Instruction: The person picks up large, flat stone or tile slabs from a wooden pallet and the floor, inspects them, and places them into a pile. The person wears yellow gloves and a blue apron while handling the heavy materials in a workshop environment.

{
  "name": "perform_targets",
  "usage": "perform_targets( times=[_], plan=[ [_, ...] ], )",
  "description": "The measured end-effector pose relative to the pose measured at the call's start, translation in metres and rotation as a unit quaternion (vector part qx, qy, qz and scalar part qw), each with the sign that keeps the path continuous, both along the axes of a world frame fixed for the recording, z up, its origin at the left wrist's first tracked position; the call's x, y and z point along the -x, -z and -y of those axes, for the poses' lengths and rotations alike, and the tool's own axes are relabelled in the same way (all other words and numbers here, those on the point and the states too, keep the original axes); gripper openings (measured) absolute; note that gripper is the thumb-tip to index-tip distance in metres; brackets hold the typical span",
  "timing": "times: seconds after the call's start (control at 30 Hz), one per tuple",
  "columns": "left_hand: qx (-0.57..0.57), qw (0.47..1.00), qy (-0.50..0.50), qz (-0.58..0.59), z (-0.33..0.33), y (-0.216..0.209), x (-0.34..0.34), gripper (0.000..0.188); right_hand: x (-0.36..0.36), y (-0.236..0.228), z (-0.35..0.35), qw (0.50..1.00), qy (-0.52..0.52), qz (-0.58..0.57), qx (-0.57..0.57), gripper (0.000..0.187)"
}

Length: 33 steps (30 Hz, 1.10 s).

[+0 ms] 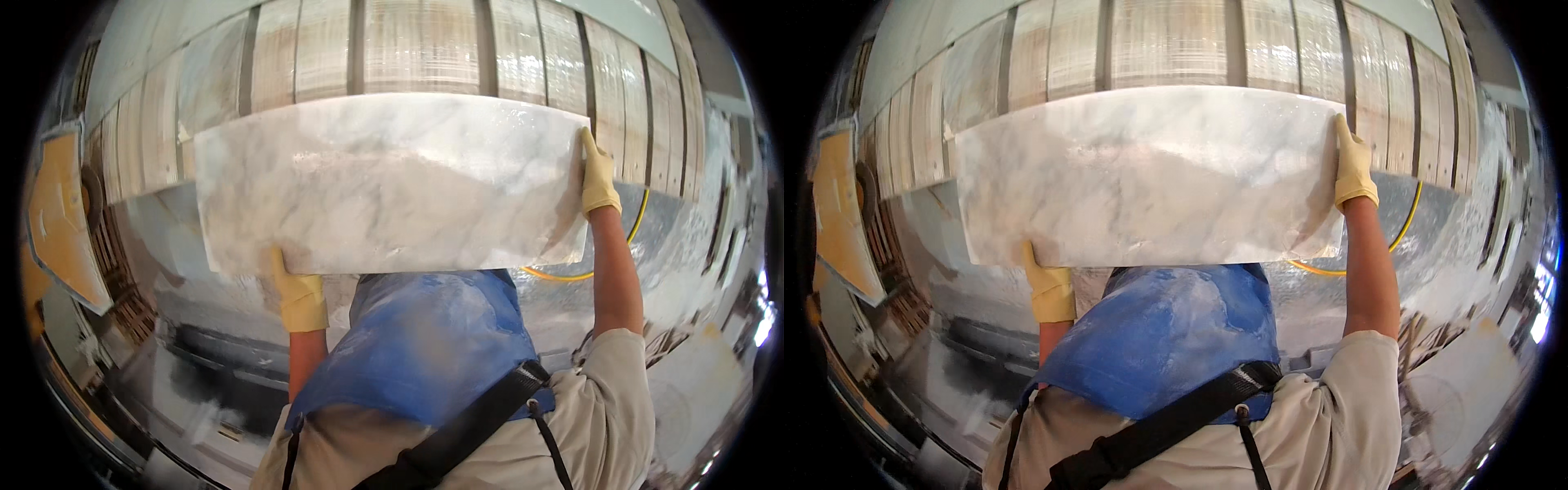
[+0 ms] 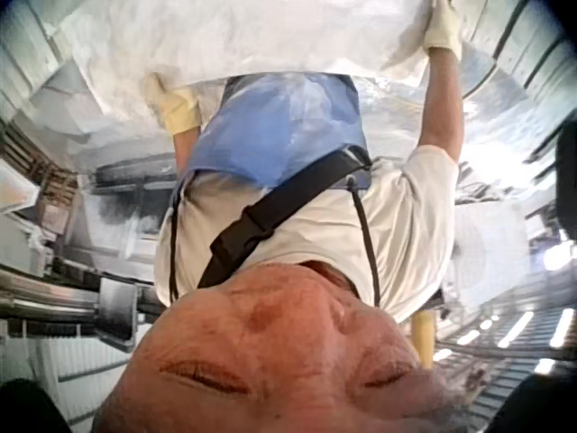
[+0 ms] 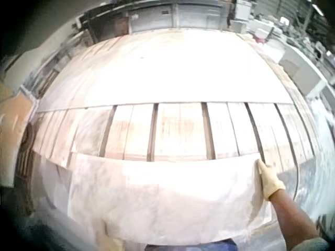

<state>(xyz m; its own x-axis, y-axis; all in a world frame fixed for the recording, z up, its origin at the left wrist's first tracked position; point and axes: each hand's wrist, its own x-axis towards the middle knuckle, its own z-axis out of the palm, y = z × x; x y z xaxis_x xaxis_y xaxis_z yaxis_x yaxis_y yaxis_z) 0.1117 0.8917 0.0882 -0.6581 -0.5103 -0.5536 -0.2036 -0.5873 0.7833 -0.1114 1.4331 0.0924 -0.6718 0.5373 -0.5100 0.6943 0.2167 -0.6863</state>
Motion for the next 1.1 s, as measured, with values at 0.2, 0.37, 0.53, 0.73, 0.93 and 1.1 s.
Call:
perform_targets(
  times=[0.2,0.37,0.53,0.73,0.93,1.1],
  plan=[
    [0.211,0.964,0.155,-0.041,-0.042,0.014,0.056,0.043,-0.081,-0.018,-0.079,0.978,0.152,-0.127,0.064,0.064],
    [0.042,0.981,0.161,-0.104,-0.160,-0.033,0.126,0.058,-0.154,-0.021,-0.175,0.939,0.275,-0.194,0.077,0.058],
    [-0.133,0.929,0.302,-0.169,-0.302,-0.072,0.146,0.059,-0.253,-0.002,-0.287,0.874,0.415,-0.238,0.089,0.060],
    [-0.112,0.884,0.433,-0.138,-0.450,-0.085,0.168,0.065,-0.359,0.038,-0.381,0.778,0.561,-0.272,0.072,0.065],
    [-0.278,0.734,0.593,-0.179,-0.592,-0.064,0.206,0.059,-0.457,0.065,-0.449,0.712,0.645,-0.269,0.070,0.069],
    [-0.159,0.780,0.594,-0.114,-0.742,-0.058,0.208,0.049,-0.510,0.068,-0.502,0.643,0.714,-0.272,0.054,0.068]
  ],
)
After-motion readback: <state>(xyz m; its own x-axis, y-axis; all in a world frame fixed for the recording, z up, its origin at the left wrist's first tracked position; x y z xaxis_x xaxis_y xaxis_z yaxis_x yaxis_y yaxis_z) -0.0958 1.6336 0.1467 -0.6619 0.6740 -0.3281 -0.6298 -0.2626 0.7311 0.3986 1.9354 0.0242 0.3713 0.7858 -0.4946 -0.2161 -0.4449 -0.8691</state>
